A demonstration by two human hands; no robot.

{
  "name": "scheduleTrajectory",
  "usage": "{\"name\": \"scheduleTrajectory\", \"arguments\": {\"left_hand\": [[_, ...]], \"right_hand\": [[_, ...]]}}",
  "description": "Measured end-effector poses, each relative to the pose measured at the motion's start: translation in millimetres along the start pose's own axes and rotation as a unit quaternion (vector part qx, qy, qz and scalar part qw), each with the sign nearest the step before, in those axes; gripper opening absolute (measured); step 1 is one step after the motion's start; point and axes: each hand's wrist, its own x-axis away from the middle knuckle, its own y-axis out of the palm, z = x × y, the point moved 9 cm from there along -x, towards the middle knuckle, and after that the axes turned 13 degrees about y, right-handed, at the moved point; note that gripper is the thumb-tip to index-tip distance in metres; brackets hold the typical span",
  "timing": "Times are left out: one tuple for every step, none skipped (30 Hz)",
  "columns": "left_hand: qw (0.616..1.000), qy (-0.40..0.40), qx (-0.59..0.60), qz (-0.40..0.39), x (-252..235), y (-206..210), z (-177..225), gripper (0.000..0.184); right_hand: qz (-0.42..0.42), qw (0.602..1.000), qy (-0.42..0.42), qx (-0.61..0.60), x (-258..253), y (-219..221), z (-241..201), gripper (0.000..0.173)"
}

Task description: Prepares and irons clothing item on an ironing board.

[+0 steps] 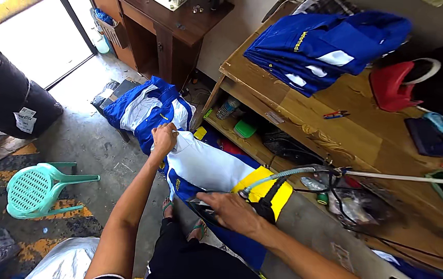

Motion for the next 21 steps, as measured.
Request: {"name": "scheduleTrajectory", "arguments": {"left_hand": [[0.997,0.034,-0.050,0.039,4.9,-6.9,14.0,0.020],[0.991,0.074,-0.080,0.076,12.9,-11.1,29.5,0.023],[0.985,0.114,-0.085,0.101,24.8,-9.4,44.9,0.024],[0.980,0.150,-0.073,0.109,39.5,0.7,57.1,0.025],[0.978,0.176,-0.056,0.095,53.3,17.5,63.8,0.028],[0.980,0.184,-0.042,0.058,61.8,37.2,61.8,0.034],[0.983,0.180,-0.033,0.009,64.7,56.3,52.1,0.041],[0.984,0.175,-0.031,-0.032,64.4,71.5,38.7,0.045],[0.982,0.178,-0.032,-0.057,60.7,80.0,26.7,0.047],[0.979,0.190,-0.034,-0.065,52.7,82.1,18.7,0.048],[0.975,0.206,-0.037,-0.068,43.6,80.8,13.8,0.047],[0.972,0.221,-0.044,-0.074,35.9,79.5,10.1,0.047],[0.968,0.234,-0.051,-0.077,29.1,78.7,6.8,0.048],[0.965,0.244,-0.056,-0.079,22.9,78.3,3.9,0.048],[0.963,0.248,-0.060,-0.082,18.0,78.5,1.1,0.049],[0.963,0.249,-0.063,-0.085,13.0,78.3,-1.0,0.050],[0.963,0.247,-0.066,-0.083,8.0,77.1,-2.9,0.050],[0.964,0.245,-0.067,-0.080,5.0,76.5,-4.7,0.050],[0.965,0.243,-0.067,-0.078,3.6,76.9,-5.6,0.050],[0.965,0.240,-0.069,-0.076,2.9,77.7,-6.6,0.050],[0.966,0.238,-0.072,-0.077,2.8,78.8,-7.8,0.050]], "right_hand": [[-0.020,0.999,0.031,-0.024,6.1,-4.1,13.6,0.056],[-0.020,0.997,0.063,-0.049,11.8,-10.8,28.1,0.055],[-0.006,0.993,0.094,-0.072,16.9,-19.3,42.7,0.054],[0.010,0.988,0.125,-0.092,21.1,-28.1,56.6,0.052],[0.026,0.982,0.151,-0.107,22.4,-36.7,69.7,0.051],[0.040,0.978,0.170,-0.117,19.6,-45.4,80.9,0.050],[0.053,0.975,0.180,-0.120,13.2,-52.8,89.5,0.050],[0.058,0.974,0.184,-0.117,3.7,-57.2,95.1,0.049],[0.058,0.975,0.184,-0.109,-9.0,-59.7,97.6,0.048],[0.058,0.977,0.178,-0.099,-24.2,-61.9,96.7,0.048],[0.057,0.980,0.167,-0.089,-39.5,-63.3,92.3,0.047],[0.056,0.984,0.154,-0.075,-52.2,-63.7,84.6,0.046],[0.059,0.987,0.136,-0.059,-62.3,-64.1,74.8,0.045],[0.055,0.991,0.118,-0.045,-68.8,-62.8,62.9,0.046],[0.044,0.993,0.102,-0.033,-71.0,-57.8,50.4,0.050],[0.028,0.995,0.090,-0.019,-69.7,-50.9,38.9,0.054],[0.020,0.997,0.075,-0.006,-65.1,-43.7,28.6,0.057],[0.021,0.998,0.059,0.005,-56.8,-34.5,20.3,0.060],[0.026,0.999,0.042,0.016,-45.3,-24.9,13.5,0.060],[0.032,0.999,0.024,0.028,-32.4,-15.3,8.4,0.059],[0.029,0.999,0.011,0.039,-19.0,-4.9,5.8,0.057]]}}
